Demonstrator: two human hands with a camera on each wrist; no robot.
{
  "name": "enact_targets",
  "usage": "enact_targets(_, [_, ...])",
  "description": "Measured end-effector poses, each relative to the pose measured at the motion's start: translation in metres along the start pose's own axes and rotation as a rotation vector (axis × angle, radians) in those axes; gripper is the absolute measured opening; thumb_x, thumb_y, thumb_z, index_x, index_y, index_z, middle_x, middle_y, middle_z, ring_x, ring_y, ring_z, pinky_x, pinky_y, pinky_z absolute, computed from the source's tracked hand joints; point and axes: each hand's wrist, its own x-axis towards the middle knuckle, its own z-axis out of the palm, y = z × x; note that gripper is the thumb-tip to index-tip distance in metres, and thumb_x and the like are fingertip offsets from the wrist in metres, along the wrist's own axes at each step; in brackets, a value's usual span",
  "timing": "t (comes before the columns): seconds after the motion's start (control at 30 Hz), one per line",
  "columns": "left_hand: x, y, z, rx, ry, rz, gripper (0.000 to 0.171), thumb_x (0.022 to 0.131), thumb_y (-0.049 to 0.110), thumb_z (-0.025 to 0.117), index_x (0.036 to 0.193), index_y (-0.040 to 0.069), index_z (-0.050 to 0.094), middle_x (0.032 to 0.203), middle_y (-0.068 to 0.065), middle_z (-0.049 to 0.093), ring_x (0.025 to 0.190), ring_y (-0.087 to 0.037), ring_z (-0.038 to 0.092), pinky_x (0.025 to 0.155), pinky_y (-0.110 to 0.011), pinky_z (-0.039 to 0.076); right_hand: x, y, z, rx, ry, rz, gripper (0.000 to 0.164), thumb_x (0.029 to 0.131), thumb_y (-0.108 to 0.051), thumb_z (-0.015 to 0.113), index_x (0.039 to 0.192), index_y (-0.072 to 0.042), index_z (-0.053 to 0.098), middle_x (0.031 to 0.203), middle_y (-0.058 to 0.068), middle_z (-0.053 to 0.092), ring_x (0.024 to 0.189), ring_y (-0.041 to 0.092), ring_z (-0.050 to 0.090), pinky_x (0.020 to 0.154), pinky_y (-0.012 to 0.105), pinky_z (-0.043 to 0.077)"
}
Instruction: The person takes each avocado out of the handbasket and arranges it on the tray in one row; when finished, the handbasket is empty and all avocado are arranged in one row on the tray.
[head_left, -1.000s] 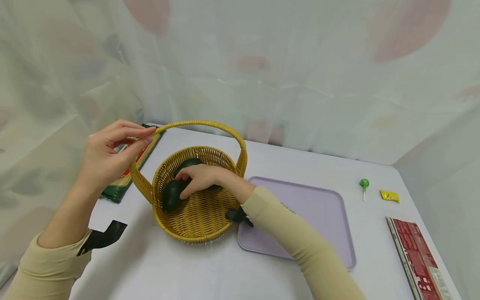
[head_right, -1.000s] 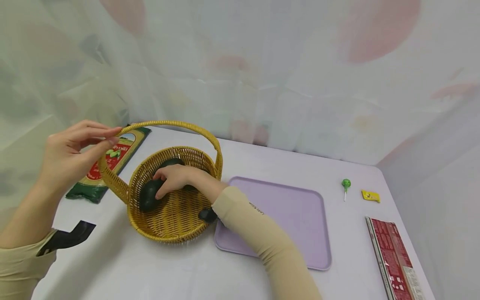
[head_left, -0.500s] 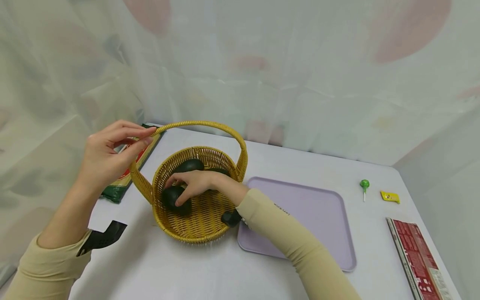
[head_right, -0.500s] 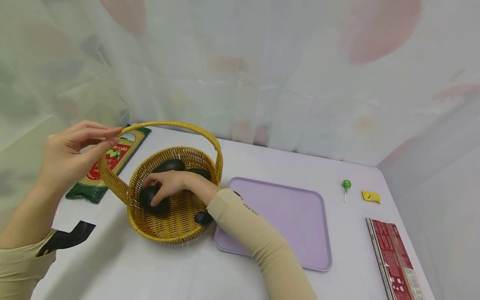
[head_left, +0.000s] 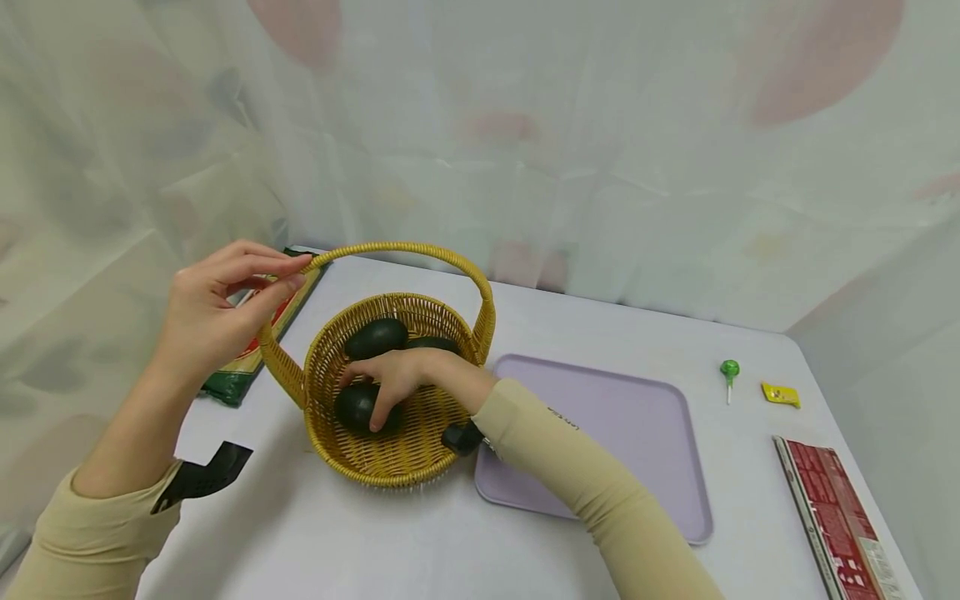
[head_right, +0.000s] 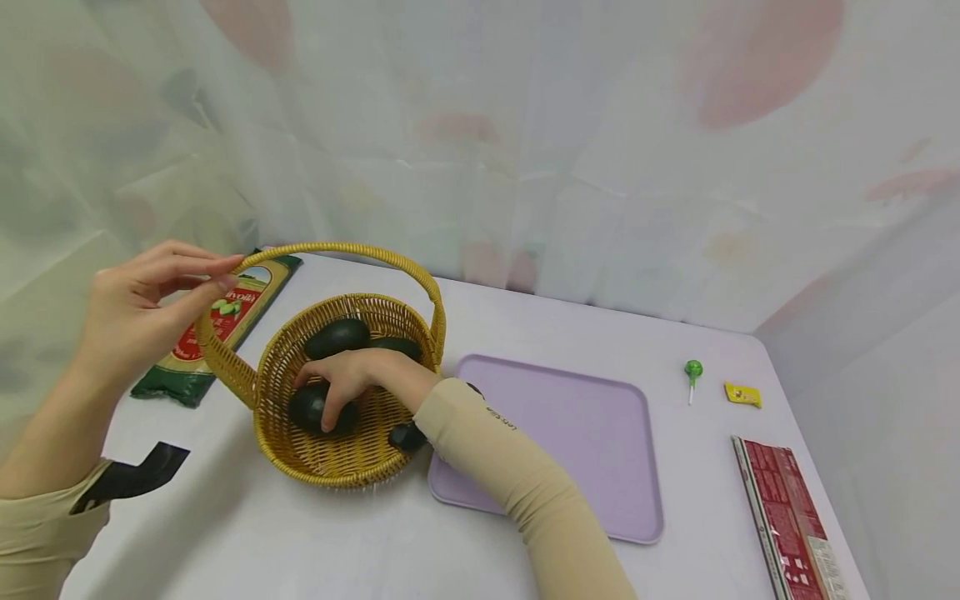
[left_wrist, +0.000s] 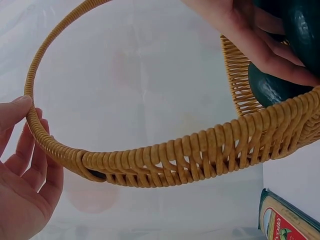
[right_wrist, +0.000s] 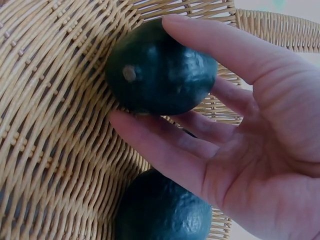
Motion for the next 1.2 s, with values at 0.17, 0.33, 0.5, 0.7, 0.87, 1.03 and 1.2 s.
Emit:
enact_targets(0.17, [0.0,0.0,0.0,0.002,-0.004,0.0,0.027,0.077,-0.02,0.069,0.101,-0.008,0.073,0.093,0.001,0.068,0.087,-0.007,0.06,0.075,-0.012,0.049,0.001,0.0,0.0,-0.004,-0.005,0.005,0.075,0.079,-0.025,0.082,0.143,-0.029,0.043,0.142,-0.008,0.044,0.117,0.005,0.044,0.091,0.02,0.041])
enact_targets(0.33, [0.0,-0.001,0.0,0.004,0.0,-0.001,0.027,0.077,-0.02,0.07,0.101,-0.008,0.073,0.093,0.002,0.068,0.087,-0.007,0.06,0.075,-0.012,0.049,0.0,0.0,0.0,-0.033,0.0,0.007,0.074,0.079,-0.027,0.082,0.142,-0.03,0.044,0.142,-0.007,0.044,0.119,0.005,0.044,0.092,0.02,0.04])
enact_targets(0.5, [0.001,-0.001,0.001,0.001,0.003,-0.003,0.027,0.076,-0.02,0.07,0.1,-0.007,0.073,0.093,0.002,0.068,0.086,-0.007,0.06,0.075,-0.012,0.048,-0.002,0.0,-0.001,-0.062,-0.003,-0.012,0.072,0.079,-0.029,0.083,0.141,-0.03,0.045,0.14,-0.006,0.045,0.119,0.007,0.044,0.091,0.02,0.041])
enact_targets(0.7, [0.001,-0.001,0.001,-0.002,-0.004,-0.003,0.026,0.077,-0.018,0.07,0.101,-0.007,0.073,0.093,0.002,0.068,0.086,-0.007,0.06,0.075,-0.012,0.049,-0.007,-0.004,-0.003,-0.013,-0.014,-0.026,0.071,0.079,-0.027,0.083,0.139,-0.03,0.046,0.136,-0.006,0.046,0.113,0.007,0.049,0.083,0.02,0.05])
enact_targets(0.87, [0.002,-0.001,0.0,-0.005,-0.006,0.001,0.025,0.078,-0.018,0.07,0.101,-0.007,0.073,0.093,0.003,0.068,0.086,-0.007,0.06,0.075,-0.012,0.049,-0.014,-0.007,-0.007,-0.007,-0.011,-0.044,0.07,0.079,-0.027,0.082,0.139,-0.03,0.046,0.134,-0.007,0.047,0.116,0.009,0.049,0.082,0.02,0.051])
enact_targets(1.03, [0.001,-0.002,0.0,0.0,-0.003,0.008,0.025,0.078,-0.018,0.07,0.101,-0.008,0.073,0.093,0.003,0.068,0.086,-0.006,0.06,0.076,-0.011,0.049,-0.026,-0.009,-0.011,-0.084,0.012,-0.115,0.072,0.08,-0.03,0.081,0.141,-0.028,0.045,0.137,-0.009,0.047,0.123,0.007,0.044,0.095,0.018,0.039])
enact_targets(1.2, [0.001,-0.003,0.0,0.001,-0.002,0.007,0.026,0.077,-0.018,0.07,0.101,-0.008,0.073,0.093,0.003,0.068,0.086,-0.006,0.06,0.076,-0.011,0.049,-0.04,-0.007,-0.013,-0.079,0.046,-0.158,0.073,0.08,-0.028,0.082,0.143,-0.025,0.044,0.137,-0.008,0.048,0.121,0.004,0.045,0.095,0.018,0.039])
